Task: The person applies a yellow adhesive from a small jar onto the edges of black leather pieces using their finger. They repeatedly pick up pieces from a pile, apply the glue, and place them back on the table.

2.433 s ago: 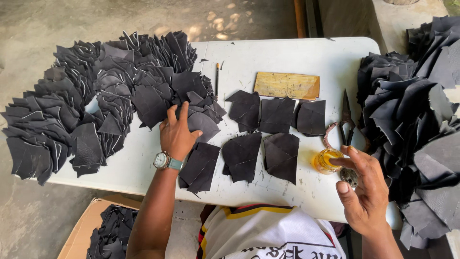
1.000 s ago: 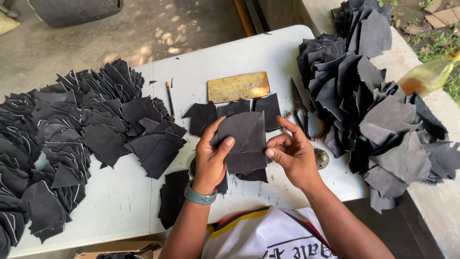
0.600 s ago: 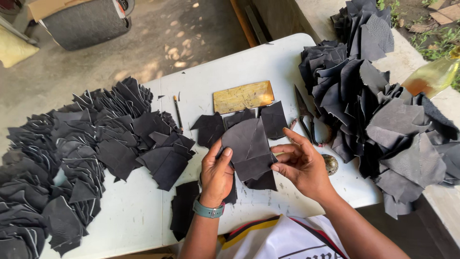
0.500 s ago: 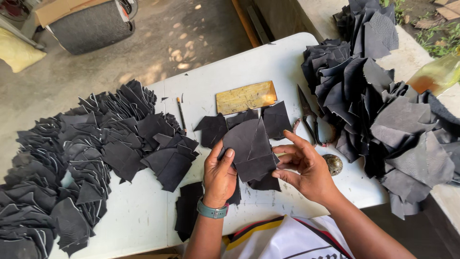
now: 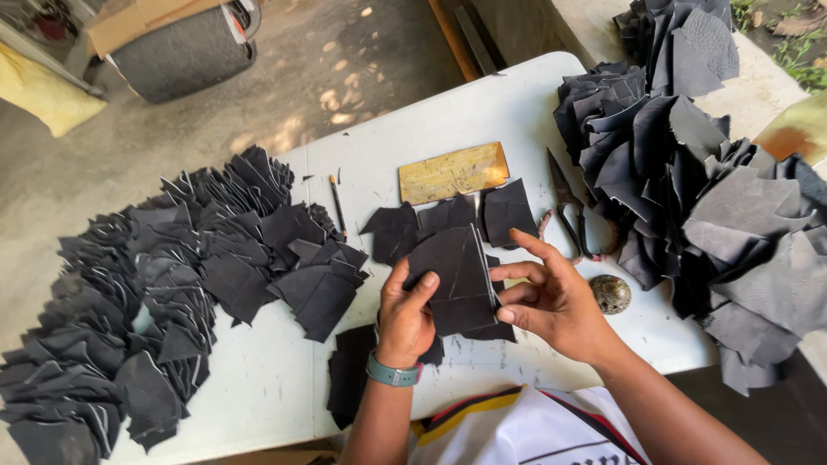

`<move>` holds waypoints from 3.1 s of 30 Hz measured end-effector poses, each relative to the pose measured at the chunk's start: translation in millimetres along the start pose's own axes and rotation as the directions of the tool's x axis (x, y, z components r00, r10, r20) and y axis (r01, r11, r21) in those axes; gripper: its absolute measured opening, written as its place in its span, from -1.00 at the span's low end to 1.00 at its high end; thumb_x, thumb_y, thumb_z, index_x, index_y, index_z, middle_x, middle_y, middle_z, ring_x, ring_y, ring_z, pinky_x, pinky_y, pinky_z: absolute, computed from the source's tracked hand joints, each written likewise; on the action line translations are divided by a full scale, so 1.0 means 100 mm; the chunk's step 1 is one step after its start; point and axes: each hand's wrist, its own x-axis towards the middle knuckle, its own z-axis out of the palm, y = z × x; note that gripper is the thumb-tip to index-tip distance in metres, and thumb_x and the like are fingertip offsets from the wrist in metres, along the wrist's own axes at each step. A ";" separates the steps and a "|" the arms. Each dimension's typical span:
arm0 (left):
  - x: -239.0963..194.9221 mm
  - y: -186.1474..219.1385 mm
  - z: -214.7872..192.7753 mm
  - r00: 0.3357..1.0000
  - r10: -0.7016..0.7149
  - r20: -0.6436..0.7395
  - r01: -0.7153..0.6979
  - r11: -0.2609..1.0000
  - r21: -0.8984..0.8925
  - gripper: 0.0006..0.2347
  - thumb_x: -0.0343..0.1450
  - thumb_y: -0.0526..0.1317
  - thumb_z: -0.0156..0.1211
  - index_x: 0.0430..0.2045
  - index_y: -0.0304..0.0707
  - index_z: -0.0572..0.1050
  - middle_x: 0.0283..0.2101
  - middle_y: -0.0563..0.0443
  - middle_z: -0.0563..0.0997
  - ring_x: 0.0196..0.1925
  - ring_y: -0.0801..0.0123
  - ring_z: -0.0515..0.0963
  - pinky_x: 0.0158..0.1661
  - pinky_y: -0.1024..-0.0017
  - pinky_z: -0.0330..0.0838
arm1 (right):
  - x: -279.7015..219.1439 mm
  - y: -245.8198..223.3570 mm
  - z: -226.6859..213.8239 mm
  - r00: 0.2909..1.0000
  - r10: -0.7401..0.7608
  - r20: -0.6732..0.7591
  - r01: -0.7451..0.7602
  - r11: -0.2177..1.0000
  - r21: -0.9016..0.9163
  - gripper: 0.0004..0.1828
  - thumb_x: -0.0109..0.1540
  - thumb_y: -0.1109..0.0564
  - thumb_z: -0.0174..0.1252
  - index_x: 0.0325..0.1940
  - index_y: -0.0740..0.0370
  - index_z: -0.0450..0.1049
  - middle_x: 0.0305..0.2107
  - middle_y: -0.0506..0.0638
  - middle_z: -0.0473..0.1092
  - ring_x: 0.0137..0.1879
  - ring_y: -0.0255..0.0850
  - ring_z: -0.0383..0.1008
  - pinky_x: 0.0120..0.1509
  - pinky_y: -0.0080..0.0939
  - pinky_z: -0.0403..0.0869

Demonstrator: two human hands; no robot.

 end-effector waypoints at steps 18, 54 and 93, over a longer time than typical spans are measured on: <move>-0.08 1.46 -1.27 0.945 0.326 -0.032 0.155 -0.358 0.921 -0.58 0.36 -0.24 0.34 0.16 -0.13 0.50 0.11 -0.11 0.56 0.09 -0.07 0.57 0.07 0.10 0.47 | -0.10 0.15 -0.01 0.995 -0.094 0.018 0.096 0.974 -0.205 -0.04 0.14 0.43 0.23 0.57 0.14 0.00 0.02 0.13 0.41 -0.03 -0.16 0.58 0.08 -0.18 0.54; -0.36 1.29 -1.14 0.961 0.277 -0.013 0.128 -0.399 0.908 -0.61 0.19 -0.34 0.49 -0.13 -0.39 0.52 0.00 -0.17 0.57 0.00 -0.04 0.60 0.00 0.16 0.50 | -0.17 0.13 -0.23 0.994 -0.047 -0.103 0.016 0.960 -0.279 -0.09 0.16 0.37 0.22 0.55 0.13 0.04 0.00 0.12 0.41 0.02 -0.16 0.56 0.11 -0.18 0.55; -0.12 -0.03 0.22 0.926 0.296 -0.232 -0.255 0.948 0.192 -0.40 0.40 -0.43 0.27 0.31 -0.14 0.11 0.09 -0.20 0.49 0.08 0.32 0.51 0.10 0.38 0.48 | -0.01 0.21 0.39 0.978 -0.129 -0.161 0.070 0.940 -0.333 -0.02 0.17 0.45 0.25 0.58 0.10 -0.05 0.21 0.18 0.44 0.04 -0.28 0.54 0.18 -0.25 0.57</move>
